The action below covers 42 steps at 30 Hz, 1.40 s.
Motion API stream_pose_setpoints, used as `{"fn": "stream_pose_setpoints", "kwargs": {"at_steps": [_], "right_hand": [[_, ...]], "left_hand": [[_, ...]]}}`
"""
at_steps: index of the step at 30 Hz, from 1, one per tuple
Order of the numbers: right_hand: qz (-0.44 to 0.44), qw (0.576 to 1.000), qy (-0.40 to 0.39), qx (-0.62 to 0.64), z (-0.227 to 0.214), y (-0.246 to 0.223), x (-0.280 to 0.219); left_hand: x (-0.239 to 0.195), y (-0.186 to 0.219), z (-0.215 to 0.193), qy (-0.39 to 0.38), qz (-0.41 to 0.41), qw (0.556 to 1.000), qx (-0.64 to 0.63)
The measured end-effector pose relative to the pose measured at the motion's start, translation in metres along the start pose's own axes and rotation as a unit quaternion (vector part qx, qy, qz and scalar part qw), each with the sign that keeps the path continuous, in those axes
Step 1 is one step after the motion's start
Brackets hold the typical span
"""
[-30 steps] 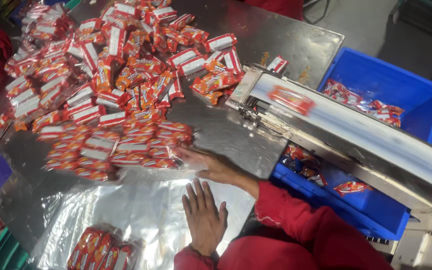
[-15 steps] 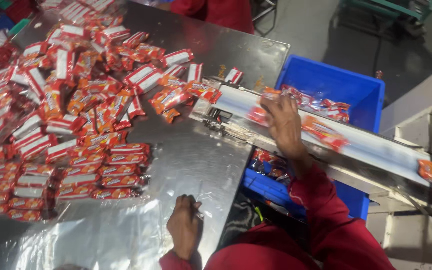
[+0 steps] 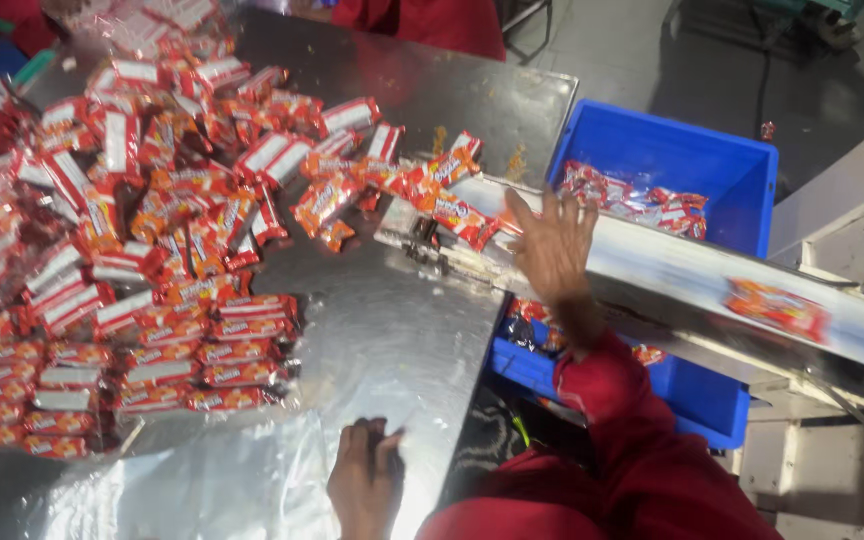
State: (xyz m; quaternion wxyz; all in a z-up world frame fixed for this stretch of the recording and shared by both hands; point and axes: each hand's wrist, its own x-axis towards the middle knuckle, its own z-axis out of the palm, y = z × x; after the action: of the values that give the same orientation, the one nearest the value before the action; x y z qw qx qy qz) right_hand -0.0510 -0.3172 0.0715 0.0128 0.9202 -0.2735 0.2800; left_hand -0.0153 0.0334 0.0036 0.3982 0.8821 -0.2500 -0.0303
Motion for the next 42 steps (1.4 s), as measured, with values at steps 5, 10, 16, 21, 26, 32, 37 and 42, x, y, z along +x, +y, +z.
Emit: {"fn": "stream_pose_setpoints", "kwargs": {"at_steps": [5,10,16,21,26,32,37,42], "right_hand": [[-0.032,0.983,0.002,0.178,-0.027,0.023,-0.025],[-0.057,0.992,0.036,0.105,-0.025,0.026,-0.011],[-0.056,0.992,0.071,0.09,-0.028,0.04,-0.007],[0.038,0.995,0.013,0.093,-0.035,0.029,-0.012],[0.173,0.906,-0.212,0.324,-0.013,-0.027,0.006],[0.006,0.696,-0.165,0.699,0.021,-0.147,-0.123],[-0.079,0.873,-0.348,0.332,0.045,-0.179,-0.129],[0.071,0.808,-0.246,0.53,0.036,-0.137,-0.108]], "left_hand": [[0.005,0.015,0.018,-0.006,-0.037,0.997,0.064],[0.001,0.012,0.015,-0.036,-0.024,0.999,-0.016],[-0.008,0.007,0.017,-0.047,-0.032,0.998,0.012],[-0.011,0.005,0.022,-0.016,0.066,0.996,0.054],[0.004,0.009,0.026,-0.015,0.04,0.999,-0.003],[0.01,-0.038,0.036,-0.016,-0.102,0.982,-0.161],[0.029,-0.11,0.018,0.153,-0.18,0.778,-0.583],[0.018,-0.115,-0.001,0.061,-0.141,0.837,-0.526]]}}
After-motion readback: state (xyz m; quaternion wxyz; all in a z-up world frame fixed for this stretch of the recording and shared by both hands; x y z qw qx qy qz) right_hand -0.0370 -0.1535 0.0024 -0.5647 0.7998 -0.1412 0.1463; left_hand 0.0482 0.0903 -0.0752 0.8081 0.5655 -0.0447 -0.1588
